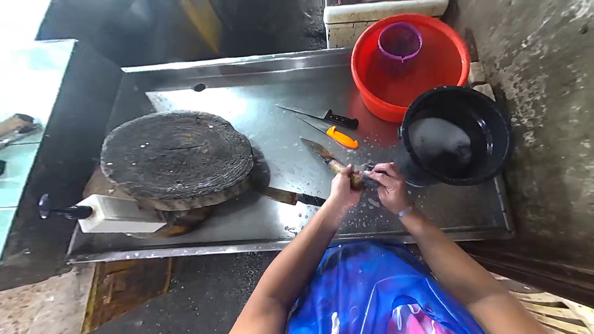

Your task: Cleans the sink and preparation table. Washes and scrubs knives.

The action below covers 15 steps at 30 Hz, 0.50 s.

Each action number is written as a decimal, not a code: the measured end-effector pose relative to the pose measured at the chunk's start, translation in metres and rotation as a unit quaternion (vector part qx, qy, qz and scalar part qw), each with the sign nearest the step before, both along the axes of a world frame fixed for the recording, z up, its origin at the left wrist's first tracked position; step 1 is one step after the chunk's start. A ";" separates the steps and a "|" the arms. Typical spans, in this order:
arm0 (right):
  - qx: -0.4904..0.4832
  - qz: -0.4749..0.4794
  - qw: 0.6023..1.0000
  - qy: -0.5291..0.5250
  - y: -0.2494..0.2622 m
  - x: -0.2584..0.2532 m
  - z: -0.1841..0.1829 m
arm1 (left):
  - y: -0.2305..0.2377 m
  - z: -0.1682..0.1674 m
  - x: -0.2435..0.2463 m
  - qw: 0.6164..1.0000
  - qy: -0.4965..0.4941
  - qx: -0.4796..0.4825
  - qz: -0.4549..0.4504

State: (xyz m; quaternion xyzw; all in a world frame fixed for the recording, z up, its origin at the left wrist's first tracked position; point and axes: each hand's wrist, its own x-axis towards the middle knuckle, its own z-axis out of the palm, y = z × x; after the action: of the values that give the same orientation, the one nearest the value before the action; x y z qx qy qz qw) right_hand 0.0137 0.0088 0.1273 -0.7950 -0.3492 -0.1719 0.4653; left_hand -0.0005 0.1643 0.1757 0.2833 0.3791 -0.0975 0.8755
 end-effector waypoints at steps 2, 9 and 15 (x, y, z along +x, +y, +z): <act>-0.005 0.006 1.000 -0.002 0.006 -0.011 0.014 | 0.003 -0.003 -0.009 1.000 -0.004 0.001 -0.020; -0.093 0.073 0.991 0.056 0.025 0.005 0.010 | 0.038 -0.040 -0.049 0.995 0.008 -0.001 -0.095; -0.150 0.211 0.961 0.100 0.085 0.007 -0.021 | 0.072 -0.060 -0.098 0.989 -0.031 -0.076 -0.122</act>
State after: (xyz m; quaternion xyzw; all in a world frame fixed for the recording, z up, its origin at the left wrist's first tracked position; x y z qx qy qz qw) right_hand 0.0204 0.0935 0.1064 -0.7772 -0.4820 0.0648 0.3994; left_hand -0.0985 0.2360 0.1157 0.2632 0.3059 -0.2237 0.8872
